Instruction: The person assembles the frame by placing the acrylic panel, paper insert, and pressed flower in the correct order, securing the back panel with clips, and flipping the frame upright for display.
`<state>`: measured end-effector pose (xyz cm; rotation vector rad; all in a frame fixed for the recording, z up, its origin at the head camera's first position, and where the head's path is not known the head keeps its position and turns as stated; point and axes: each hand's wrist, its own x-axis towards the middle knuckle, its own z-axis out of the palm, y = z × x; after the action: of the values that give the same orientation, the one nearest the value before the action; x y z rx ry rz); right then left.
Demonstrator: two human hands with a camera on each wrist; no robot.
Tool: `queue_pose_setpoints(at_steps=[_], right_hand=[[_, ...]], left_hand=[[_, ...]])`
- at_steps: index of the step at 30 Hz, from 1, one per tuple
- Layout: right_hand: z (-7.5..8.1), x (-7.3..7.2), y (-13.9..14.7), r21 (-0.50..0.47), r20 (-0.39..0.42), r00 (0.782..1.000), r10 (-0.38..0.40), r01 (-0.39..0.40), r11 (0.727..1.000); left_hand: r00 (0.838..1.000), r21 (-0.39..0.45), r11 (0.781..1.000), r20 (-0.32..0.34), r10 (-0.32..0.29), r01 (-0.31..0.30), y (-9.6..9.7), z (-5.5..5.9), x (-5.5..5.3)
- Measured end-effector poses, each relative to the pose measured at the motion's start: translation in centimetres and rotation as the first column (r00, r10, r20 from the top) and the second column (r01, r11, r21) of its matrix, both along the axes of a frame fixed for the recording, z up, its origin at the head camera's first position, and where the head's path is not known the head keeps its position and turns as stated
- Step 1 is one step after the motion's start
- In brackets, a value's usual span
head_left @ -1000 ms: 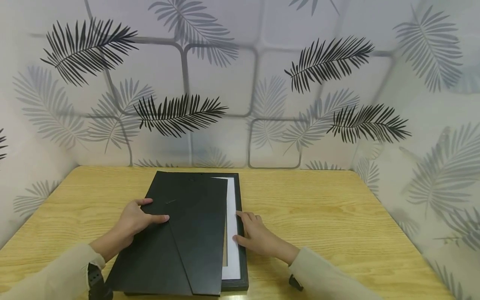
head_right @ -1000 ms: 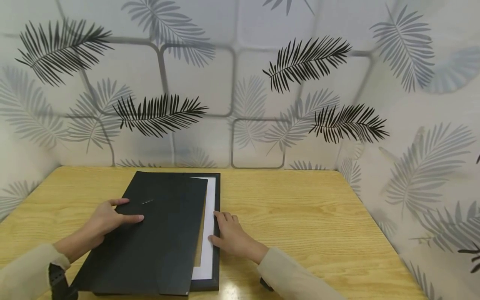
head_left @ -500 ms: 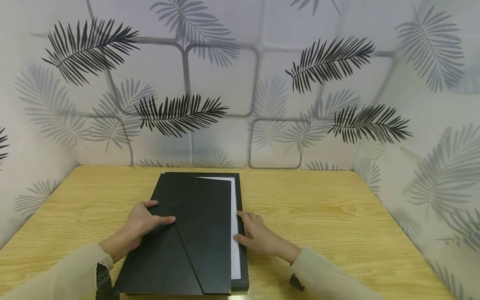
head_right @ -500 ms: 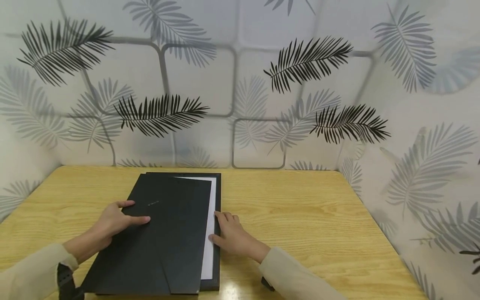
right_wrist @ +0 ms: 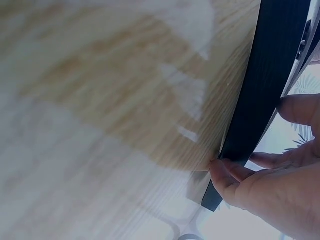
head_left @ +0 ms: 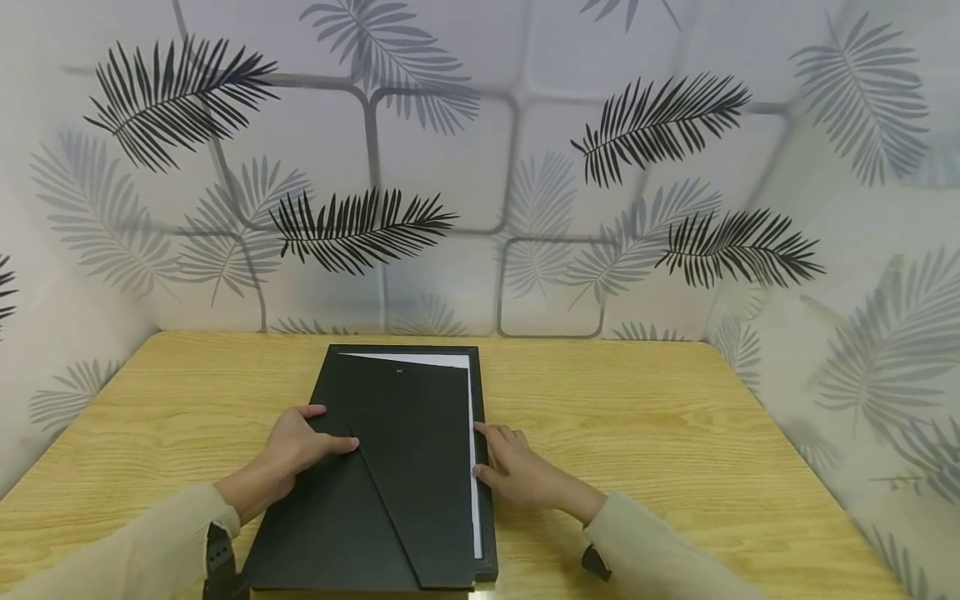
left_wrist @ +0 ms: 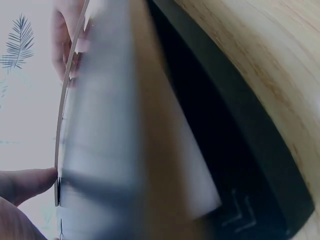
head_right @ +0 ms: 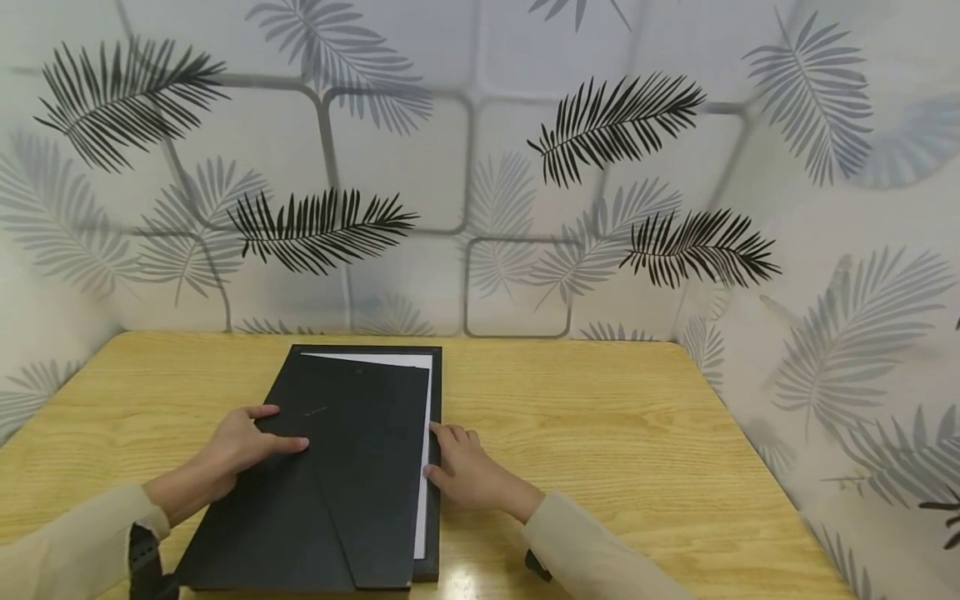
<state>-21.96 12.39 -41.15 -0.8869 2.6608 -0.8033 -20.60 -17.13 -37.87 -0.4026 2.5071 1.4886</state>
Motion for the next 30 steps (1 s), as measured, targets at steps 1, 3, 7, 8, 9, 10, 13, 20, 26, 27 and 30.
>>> queue_pose_setpoints(at_steps=[1, 3, 7, 8, 9, 10, 13, 20, 26, 27, 30], right_hand=[[-0.01, -0.03, 0.02, -0.002, 0.002, 1.0, 0.002, -0.002, 1.0], [-0.03, -0.07, 0.04, -0.005, 0.006, 1.0, 0.004, -0.004, 1.0], [-0.07, -0.11, 0.06, -0.008, 0.009, 1.0, 0.006, -0.006, 1.0], [-0.08, -0.11, 0.06, -0.008, 0.01, 1.0, 0.006, -0.006, 1.0], [-0.09, -0.11, 0.06, -0.007, 0.01, 1.0, 0.007, -0.006, 1.0], [-0.11, -0.14, 0.06, -0.006, 0.011, 1.0, 0.006, -0.006, 1.0], [-0.15, -0.19, 0.08, -0.002, 0.008, 1.0, 0.007, -0.006, 1.0], [-0.26, -0.34, 0.13, -0.002, 0.001, 1.0, 0.015, -0.015, 1.0], [-0.21, -0.34, 0.05, 0.002, 0.008, 1.0, 0.013, -0.013, 1.0], [-0.2, -0.33, 0.06, 0.001, 0.012, 1.0, 0.011, -0.011, 1.0], [-0.2, -0.31, 0.1, 0.0, 0.02, 1.0, 0.009, -0.009, 1.0]], left_hand=[[1.0, -0.003, 1.0, -0.002, -0.001, 0.001, 0.06, 0.0, -0.02], [1.0, -0.01, 1.0, -0.005, 0.001, -0.001, 0.15, -0.03, -0.07], [1.0, -0.019, 1.0, -0.011, 0.003, -0.003, 0.27, -0.21, -0.11], [1.0, -0.018, 1.0, -0.01, 0.003, -0.003, 0.29, -0.24, -0.1], [1.0, -0.017, 1.0, -0.01, 0.001, -0.001, 0.31, -0.26, -0.1], [1.0, -0.017, 1.0, -0.01, -0.001, 0.001, 0.33, -0.27, -0.1], [1.0, -0.02, 1.0, -0.009, -0.008, 0.008, 0.37, -0.29, -0.13], [1.0, -0.039, 0.999, -0.011, -0.017, 0.017, 0.51, -0.22, -0.08], [1.0, -0.044, 0.999, -0.029, -0.007, 0.005, 0.81, -0.35, -0.1], [0.999, -0.044, 0.999, -0.033, -0.005, 0.004, 0.89, -0.36, -0.12], [0.999, -0.05, 0.999, -0.046, -0.004, 0.002, 1.03, -0.39, -0.18]])
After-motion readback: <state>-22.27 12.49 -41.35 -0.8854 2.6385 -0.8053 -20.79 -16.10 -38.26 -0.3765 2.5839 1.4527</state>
